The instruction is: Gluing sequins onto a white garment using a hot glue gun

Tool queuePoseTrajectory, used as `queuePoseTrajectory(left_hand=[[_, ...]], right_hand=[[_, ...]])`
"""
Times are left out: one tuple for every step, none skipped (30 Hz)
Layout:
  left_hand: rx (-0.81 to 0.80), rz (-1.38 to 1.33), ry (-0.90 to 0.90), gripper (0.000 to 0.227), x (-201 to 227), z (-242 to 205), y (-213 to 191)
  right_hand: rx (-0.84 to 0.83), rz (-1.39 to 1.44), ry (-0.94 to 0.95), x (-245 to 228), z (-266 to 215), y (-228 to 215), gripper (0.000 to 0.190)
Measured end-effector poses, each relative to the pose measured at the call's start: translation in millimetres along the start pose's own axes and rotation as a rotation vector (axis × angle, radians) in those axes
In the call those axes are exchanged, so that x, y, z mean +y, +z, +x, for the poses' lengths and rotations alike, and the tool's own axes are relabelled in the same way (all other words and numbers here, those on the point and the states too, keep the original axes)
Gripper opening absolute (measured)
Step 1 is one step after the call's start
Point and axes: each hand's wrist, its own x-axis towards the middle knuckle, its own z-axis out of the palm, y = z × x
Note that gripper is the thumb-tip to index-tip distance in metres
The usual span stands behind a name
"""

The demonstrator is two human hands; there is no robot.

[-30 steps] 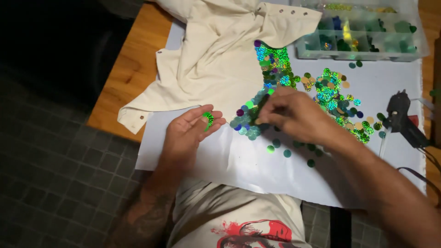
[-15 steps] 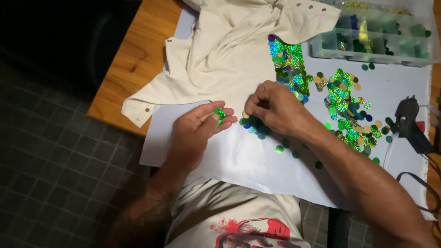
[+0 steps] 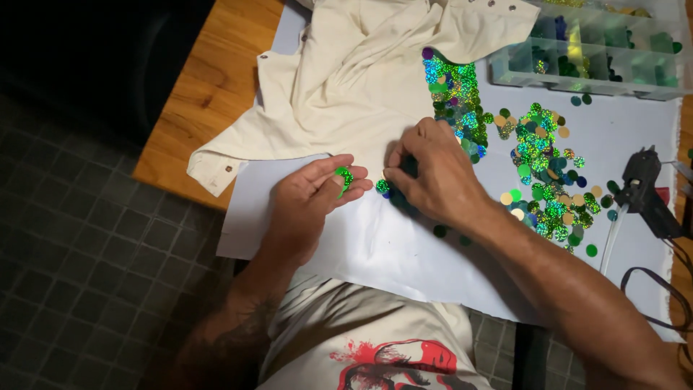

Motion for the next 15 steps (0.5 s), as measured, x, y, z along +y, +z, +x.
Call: queuePoseTrajectory(left_hand=[[0.001, 0.000, 0.000, 0.038, 1, 0, 0], [0.008, 0.022, -0.017, 0.038, 2, 0, -1], [0.016, 0.044, -0.033, 0.039, 4, 0, -2], [0.019, 0.044, -0.031, 0.039, 6, 0, -1], [0.045, 0.092, -0.045, 0.035, 8, -1, 0], [0.070, 0.139, -0.059, 0.037, 9, -1, 1], [0.072, 0.140, -0.061, 0.037, 10, 0, -1], [0.024, 0.361, -0.045, 0.035, 12, 1, -2], [-0.026, 0.583, -0.023, 0.034, 15, 4, -4], [-0.024, 0.586, -0.020, 0.034, 17, 3, 0], [-0.096, 0.811, 0.116, 0.031, 18, 2, 4], [-0.168, 1.034, 0.258, 0.029, 19, 1, 9], [-0.168, 1.034, 0.258, 0.029, 24, -2, 11], [-0.298, 1.456, 0.559, 0.025, 28, -5, 12], [-0.430, 1.867, 0.876, 0.023, 33, -7, 13]], right_hand=[[0.000, 0.001, -0.001, 1, -3, -1, 0.019], [0.010, 0.059, -0.014, 2, -6, -3, 0.015], [0.020, 0.116, -0.029, 4, -8, -4, 0.012], [0.019, 0.118, -0.032, 0, -10, -7, 0.012], [0.070, 0.101, -0.050, -4, -14, -10, 0.009], [0.121, 0.084, -0.069, -8, -17, -13, 0.007], [0.119, 0.086, -0.068, -8, -22, -12, 0.007], [0.143, 0.022, -0.108, -8, -27, -11, 0.009], [0.171, -0.043, -0.153, -7, -30, -10, 0.014], [0.174, -0.041, -0.155, -9, -31, -11, 0.014], [0.189, -0.096, -0.177, -10, -33, -14, 0.017], [0.203, -0.152, -0.199, -11, -35, -16, 0.020], [0.203, -0.152, -0.200, -10, -37, -17, 0.020], [0.209, -0.169, -0.190, -8, -40, -17, 0.022], [0.215, -0.186, -0.181, -6, -41, -17, 0.024]])
